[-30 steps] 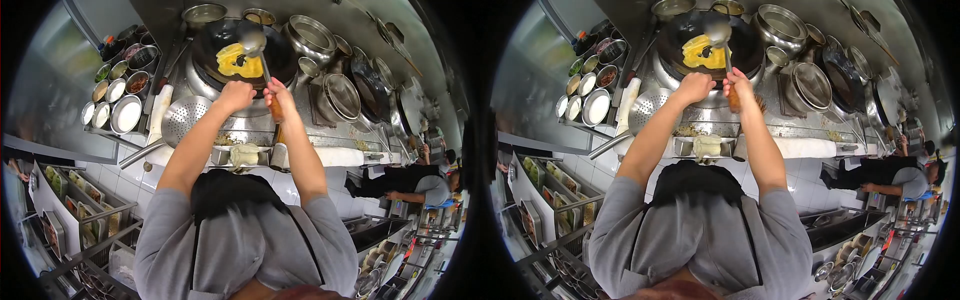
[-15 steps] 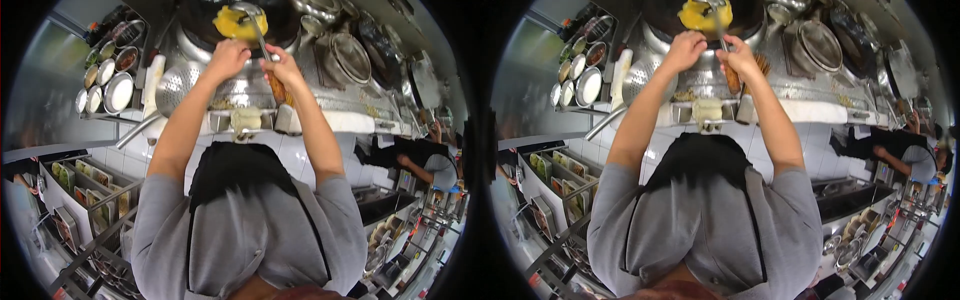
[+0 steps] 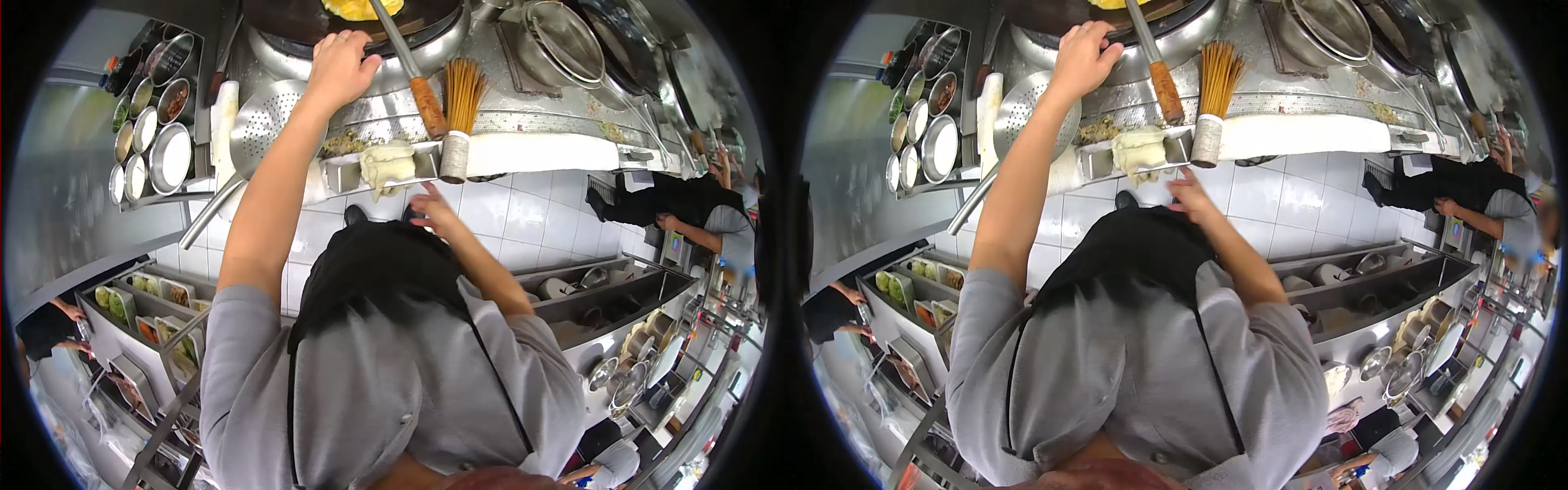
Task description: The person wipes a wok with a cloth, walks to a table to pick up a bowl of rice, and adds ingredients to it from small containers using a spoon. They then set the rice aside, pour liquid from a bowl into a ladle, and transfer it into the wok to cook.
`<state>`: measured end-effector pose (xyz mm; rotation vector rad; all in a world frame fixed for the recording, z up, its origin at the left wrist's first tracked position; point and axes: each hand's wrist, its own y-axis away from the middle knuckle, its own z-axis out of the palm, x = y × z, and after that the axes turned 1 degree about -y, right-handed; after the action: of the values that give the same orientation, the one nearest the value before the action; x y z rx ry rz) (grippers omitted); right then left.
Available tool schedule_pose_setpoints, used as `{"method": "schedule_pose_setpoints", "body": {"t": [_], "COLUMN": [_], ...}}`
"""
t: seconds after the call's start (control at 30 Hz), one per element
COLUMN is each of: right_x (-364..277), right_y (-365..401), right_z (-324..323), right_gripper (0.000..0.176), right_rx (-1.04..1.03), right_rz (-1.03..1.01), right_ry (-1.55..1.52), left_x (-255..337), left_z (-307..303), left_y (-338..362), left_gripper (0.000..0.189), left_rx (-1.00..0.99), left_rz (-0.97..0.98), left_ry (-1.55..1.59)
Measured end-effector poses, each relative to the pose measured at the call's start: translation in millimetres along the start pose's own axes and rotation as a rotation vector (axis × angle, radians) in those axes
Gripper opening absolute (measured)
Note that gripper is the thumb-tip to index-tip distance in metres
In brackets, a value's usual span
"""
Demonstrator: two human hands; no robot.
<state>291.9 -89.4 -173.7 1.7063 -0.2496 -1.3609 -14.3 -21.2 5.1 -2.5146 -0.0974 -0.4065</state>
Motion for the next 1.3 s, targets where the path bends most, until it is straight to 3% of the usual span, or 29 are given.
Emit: {"method": "schedule_pose_setpoints", "body": {"t": [0.03, 0.13, 0.23, 0.33, 0.43, 0.5, 0.57, 0.63, 0.7, 0.77, 0.83, 0.87, 0.93, 1.0, 1.1, 1.13, 1.23, 1.3], "right_x": [7.2, 28.7, 68.5, 42.7, 67.4, 70.3, 41.6, -46.2, -92.2, -151.2, -207.3, -231.4, -265.3, -289.8, -306.5, -304.9, -289.5, -286.5], "right_y": [-9.8, -59.3, -54.8, -20.5, -38.8, -47.1, -33.6, 26.2, 41.2, 73.9, 84.5, 84.2, 67.6, 42.2, 34.3, 46.2, 65.3, 85.2], "right_z": [22.3, 35.2, 3.8, -29.3, -55.3, -81.5, -113.5, -117.9, -138.5, -108.3, -58.2, -30.6, 12.3, 40.1, 41.3, 44.6, 37.2, 40.3], "right_gripper": [0.051, 0.027, 0.037, 0.048, 0.051, 0.043, 0.044, 0.043, 0.038, 0.034, 0.035, 0.046, 0.061, 0.071, 0.075, 0.056, 0.021, 0.012], "right_rx": [0.091, -0.19, 0.112, 0.106, 0.062, -0.008, -0.056, -0.004, 0.092, 0.205, 0.197, 0.152, 0.272, 0.033, -0.043, -0.049, -0.189, -0.274], "right_rz": [-0.082, -0.251, -0.756, -0.572, -0.525, -0.456, -0.228, 0.146, -0.173, -0.487, -0.82, -0.964, -1.039, -0.644, -0.536, -0.52, -0.375, -0.307], "right_ry": [-0.078, 0.226, 0.674, 0.765, 0.628, 0.655, 0.841, 0.73, 0.677, 0.263, 0.38, 0.512, 0.996, 0.849, 0.523, 0.355, -0.02, -0.143], "left_x": [0.4, -1.1, 0.1, -2.2, -4.1, -2.4, 2.4, 11.4, 18.2, 23.1, 25.2, 24.9, 23.0, 17.3, 19.4, 18.6, 16.1, 14.7], "left_z": [0.0, -1.1, 0.2, 2.6, -0.5, -3.5, -6.9, -12.3, -18.3, -16.5, -16.1, -15.6, -14.8, -15.7, -21.7, -21.9, -19.2, -17.3], "left_y": [0.1, -0.9, -0.6, 0.2, 0.7, 2.1, 3.5, 9.8, 13.8, 16.0, 13.5, 13.6, 14.4, 13.8, 8.6, 8.1, 6.1, 3.1], "left_gripper": [0.033, 0.032, 0.03, 0.028, 0.025, 0.025, 0.029, 0.035, 0.046, 0.05, 0.052, 0.051, 0.048, 0.043, 0.038, 0.036, 0.034, 0.034], "left_rx": [-0.007, -0.023, 0.005, 0.035, 0.02, 0.025, 0.004, 0.026, -0.024, 0.0, -0.016, -0.02, -0.024, -0.018, -0.075, -0.072, -0.063, -0.082], "left_rz": [-0.01, -0.011, -0.017, 0.015, 0.018, 0.016, -0.009, -0.028, -0.064, -0.078, -0.086, -0.082, -0.068, -0.05, -0.085, -0.085, -0.096, -0.092], "left_ry": [0.012, 0.016, 0.02, 0.021, 0.072, 0.087, 0.072, 0.014, 0.009, -0.014, -0.041, -0.052, -0.047, -0.016, -0.022, -0.025, -0.042, -0.072]}}
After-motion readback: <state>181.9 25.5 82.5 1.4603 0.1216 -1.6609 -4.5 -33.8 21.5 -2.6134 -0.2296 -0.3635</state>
